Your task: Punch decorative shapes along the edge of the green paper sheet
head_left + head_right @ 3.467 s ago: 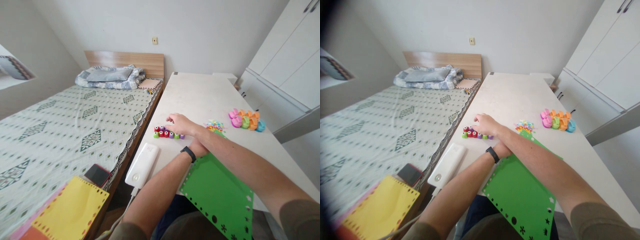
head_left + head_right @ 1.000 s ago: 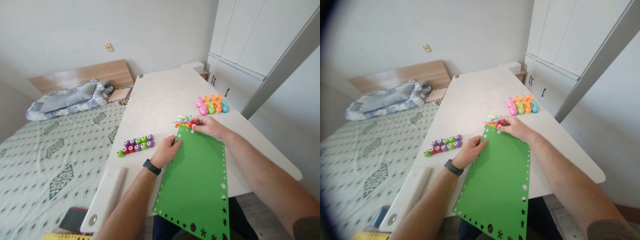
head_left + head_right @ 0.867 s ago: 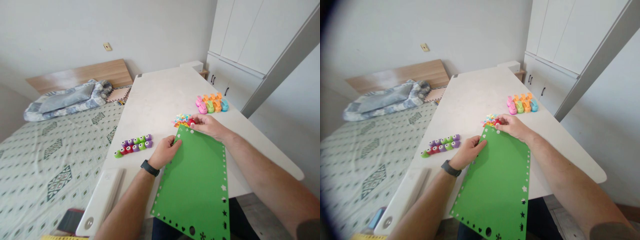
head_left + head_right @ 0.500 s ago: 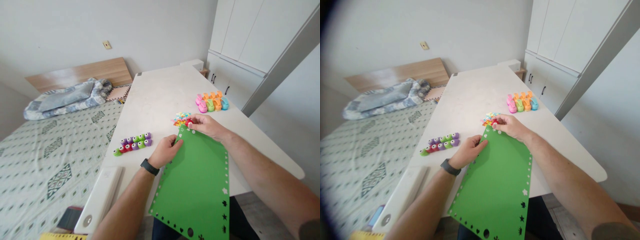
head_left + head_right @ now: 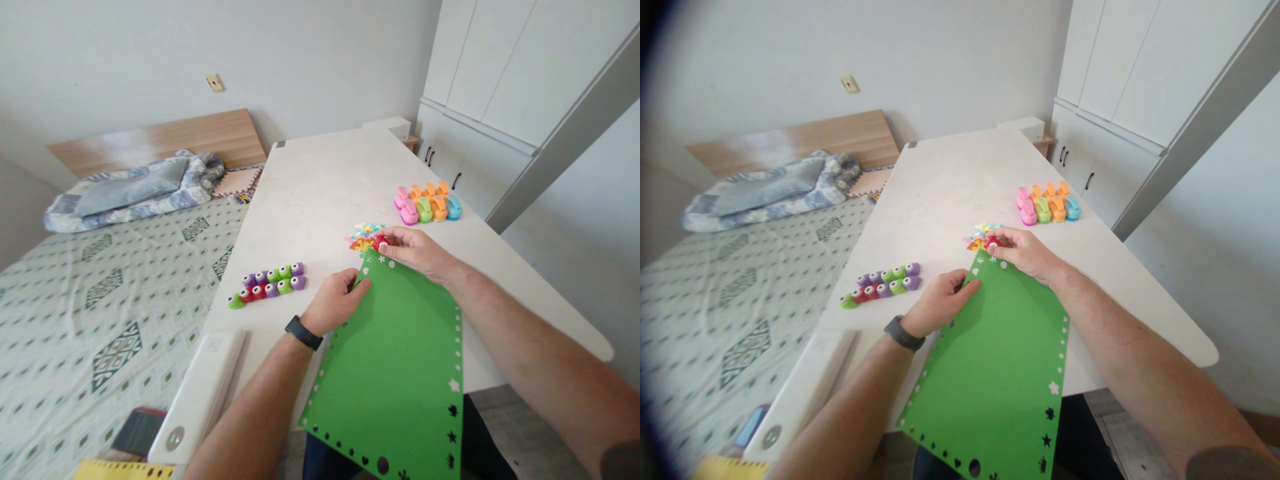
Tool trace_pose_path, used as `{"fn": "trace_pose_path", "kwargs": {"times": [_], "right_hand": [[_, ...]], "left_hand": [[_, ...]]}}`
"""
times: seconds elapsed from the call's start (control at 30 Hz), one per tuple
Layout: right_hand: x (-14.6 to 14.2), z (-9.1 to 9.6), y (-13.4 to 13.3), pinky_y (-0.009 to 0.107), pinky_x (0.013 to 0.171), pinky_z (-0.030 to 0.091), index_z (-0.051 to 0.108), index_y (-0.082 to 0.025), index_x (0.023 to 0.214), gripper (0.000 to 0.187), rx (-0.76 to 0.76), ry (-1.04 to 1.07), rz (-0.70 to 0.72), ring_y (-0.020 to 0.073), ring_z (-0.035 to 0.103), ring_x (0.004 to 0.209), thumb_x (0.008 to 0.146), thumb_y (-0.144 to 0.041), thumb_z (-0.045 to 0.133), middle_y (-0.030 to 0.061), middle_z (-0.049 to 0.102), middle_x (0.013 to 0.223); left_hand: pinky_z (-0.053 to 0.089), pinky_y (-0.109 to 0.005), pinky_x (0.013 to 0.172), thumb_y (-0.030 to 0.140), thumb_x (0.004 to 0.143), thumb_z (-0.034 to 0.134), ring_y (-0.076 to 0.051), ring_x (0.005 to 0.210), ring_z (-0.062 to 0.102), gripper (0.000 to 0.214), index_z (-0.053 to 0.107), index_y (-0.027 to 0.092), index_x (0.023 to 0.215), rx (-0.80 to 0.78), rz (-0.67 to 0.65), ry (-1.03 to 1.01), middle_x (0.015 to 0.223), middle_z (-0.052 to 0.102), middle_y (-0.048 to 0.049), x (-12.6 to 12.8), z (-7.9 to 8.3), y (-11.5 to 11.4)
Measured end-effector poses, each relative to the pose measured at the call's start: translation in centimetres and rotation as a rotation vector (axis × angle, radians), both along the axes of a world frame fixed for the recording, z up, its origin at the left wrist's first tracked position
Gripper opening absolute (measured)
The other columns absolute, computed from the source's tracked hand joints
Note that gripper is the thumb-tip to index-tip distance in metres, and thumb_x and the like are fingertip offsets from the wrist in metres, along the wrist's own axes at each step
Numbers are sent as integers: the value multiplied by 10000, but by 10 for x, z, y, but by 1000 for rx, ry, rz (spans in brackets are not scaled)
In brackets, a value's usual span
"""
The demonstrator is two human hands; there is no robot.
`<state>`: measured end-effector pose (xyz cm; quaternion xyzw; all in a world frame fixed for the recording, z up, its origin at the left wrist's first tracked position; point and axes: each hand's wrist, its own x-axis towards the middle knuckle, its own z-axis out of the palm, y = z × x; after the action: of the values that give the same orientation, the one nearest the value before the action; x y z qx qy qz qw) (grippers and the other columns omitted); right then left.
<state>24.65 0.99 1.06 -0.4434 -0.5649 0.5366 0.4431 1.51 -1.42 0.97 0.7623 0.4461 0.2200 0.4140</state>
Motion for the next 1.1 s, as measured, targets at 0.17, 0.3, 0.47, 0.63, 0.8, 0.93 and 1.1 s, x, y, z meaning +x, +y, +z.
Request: {"fn": "trace_pose_path", "kwargs": {"times": [0.17,0.3,0.47,0.63,0.8,0.93,1.1], "right_hand": [[0,-2,1,285,712,520,687,-213,1215,448,-9,-8,-7,175,655,909,825,-412,782,60,738,1085],[0,-2,1,292,714,508,694,-217,1193,427,-11,-10,2,181,644,921,828,-421,779,59,736,1075],[-1,1,0,291,684,485,702,-233,1196,413,-28,-13,31,173,625,881,842,-437,761,50,727,1067],[-4,3,-2,273,648,450,690,-218,1225,440,-24,-2,63,154,598,837,838,-415,763,45,714,1037],[-8,4,-2,271,658,435,682,-209,1249,492,-33,-4,72,144,593,809,806,-396,787,38,717,1012],[-9,3,-2,279,695,445,694,-198,1211,447,-32,-32,71,154,616,837,828,-419,766,48,733,1014],[-8,2,-1,297,728,468,711,-191,1144,397,-42,-95,56,176,644,863,859,-466,730,64,751,1001]], "left_hand": [[254,-259,532,475,953,514,-110,586,361,373,509,183,721,15,-3,6,631,401,41,1,0,0],[239,-259,538,459,966,498,-107,593,357,360,518,179,740,18,-9,24,639,398,43,0,0,0],[228,-259,539,458,970,492,-107,596,360,360,518,178,745,26,-5,43,641,396,42,0,0,0],[222,-259,539,449,964,499,-104,589,352,365,480,181,717,36,5,54,628,383,46,1,0,0],[219,-261,538,448,961,500,-105,582,353,361,485,183,718,54,10,59,620,394,48,2,-1,0],[223,-262,540,438,959,500,-106,583,361,360,476,184,707,58,9,56,620,391,48,2,0,-1],[225,-265,542,432,959,497,-109,587,364,348,485,185,714,48,3,60,626,396,46,3,0,-1]]}}
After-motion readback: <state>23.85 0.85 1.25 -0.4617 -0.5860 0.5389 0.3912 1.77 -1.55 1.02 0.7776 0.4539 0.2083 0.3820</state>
